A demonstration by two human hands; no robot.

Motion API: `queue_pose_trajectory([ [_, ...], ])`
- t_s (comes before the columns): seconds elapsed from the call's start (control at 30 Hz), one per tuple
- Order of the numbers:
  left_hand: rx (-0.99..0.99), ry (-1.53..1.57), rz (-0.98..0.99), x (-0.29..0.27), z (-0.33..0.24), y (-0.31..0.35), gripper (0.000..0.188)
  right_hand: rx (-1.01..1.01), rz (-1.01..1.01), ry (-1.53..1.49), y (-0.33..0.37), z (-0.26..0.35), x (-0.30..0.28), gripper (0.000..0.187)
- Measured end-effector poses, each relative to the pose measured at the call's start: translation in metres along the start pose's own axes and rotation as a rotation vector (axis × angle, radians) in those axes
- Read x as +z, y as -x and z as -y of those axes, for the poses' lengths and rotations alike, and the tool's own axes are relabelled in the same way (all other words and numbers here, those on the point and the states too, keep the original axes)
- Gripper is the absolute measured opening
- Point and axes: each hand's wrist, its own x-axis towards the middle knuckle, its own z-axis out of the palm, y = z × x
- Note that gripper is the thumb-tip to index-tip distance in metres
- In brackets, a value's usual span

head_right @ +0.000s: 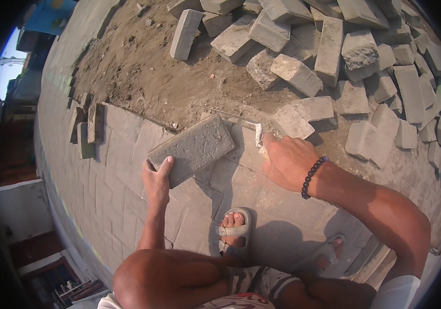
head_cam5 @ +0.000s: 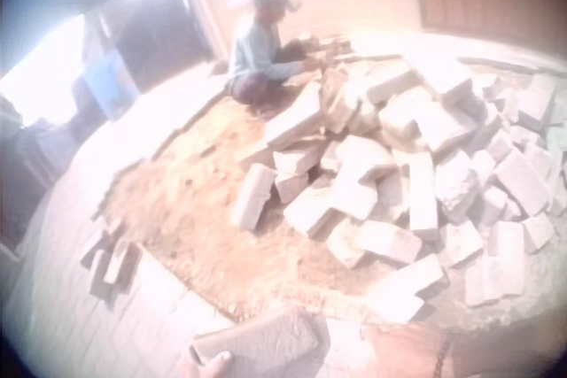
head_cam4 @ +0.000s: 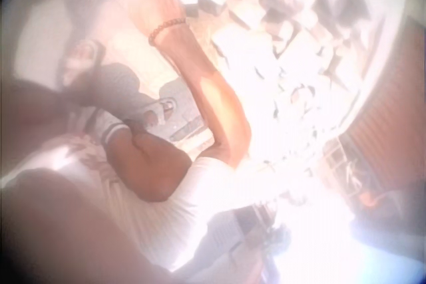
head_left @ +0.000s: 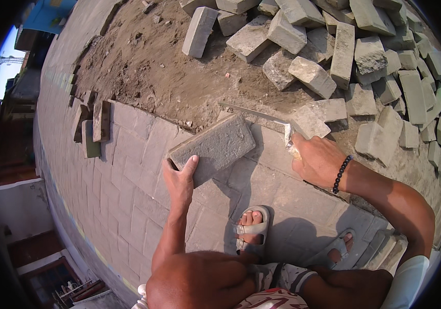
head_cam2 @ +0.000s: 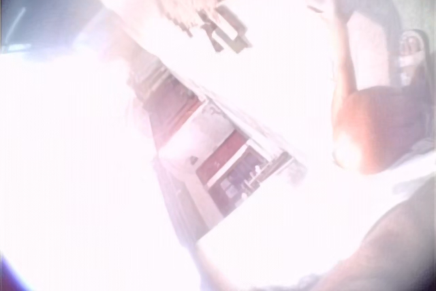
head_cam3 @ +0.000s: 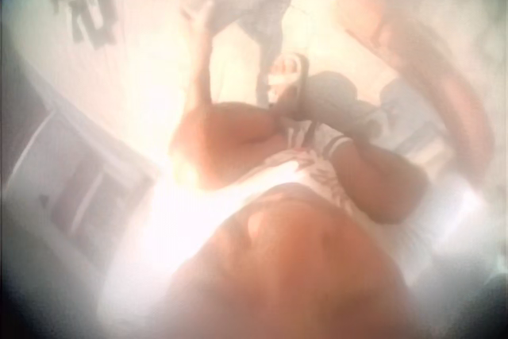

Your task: The person repeatedly picks up rectangular bricks from a pile and scrapes their surfaces with a trowel to remove residue. The person handles each brick individually, scraping multiple sides before placing it back on the pile.

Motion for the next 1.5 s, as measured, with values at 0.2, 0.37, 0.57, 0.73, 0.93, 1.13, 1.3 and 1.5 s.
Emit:
queue_pose_trajectory([
  [0.2, -0.484, 0.277, -0.009, 0.005, 0.013, 0.007, 0.044, 0.127, -0.008, -0.098, 0.021, -0.019, 0.022, 0.032],
  [0.37, -0.523, 0.543, 0.118, 0.004, 0.002, 0.027, 0.039, -0.095, 0.027, -0.131, 0.022, 0.006, 0.06, 0.03],
  [0.57, -0.554, 0.49, 0.077, -0.005, 0.011, 0.032, 0.043, -0.065, 0.11, 0.017, -0.034, -0.012, 0.088, 0.027],
  [0.73, -0.558, 0.458, 0.08, -0.007, 0.046, 0.014, 0.047, 0.144, -0.02, -0.038, -0.055, -0.053, 0.058, 0.035],
  [0.93, -0.622, 0.348, 0.175, -0.019, 0.067, -0.005, 0.039, 0.192, 0.043, -0.482, -0.035, -0.04, 0.065, 0.044],
  [1.13, -0.576, 0.176, 0.282, -0.024, 0.076, -0.002, 0.045, 0.209, 0.153, -0.718, -0.03, -0.028, 0.074, 0.048],
  [1.3, -0.077, -0.44, 0.13, -0.009, 0.043, 0.011, 0.091, 0.117, 0.12, -0.816, -0.032, -0.025, 0.082, 0.047],
  [1.5, 0.326, -0.756, 0.414, 0.037, 0.021, -0.008, 0.115, 0.108, 0.194, -0.783, -0.057, -0.025, 0.115, 0.04],
])
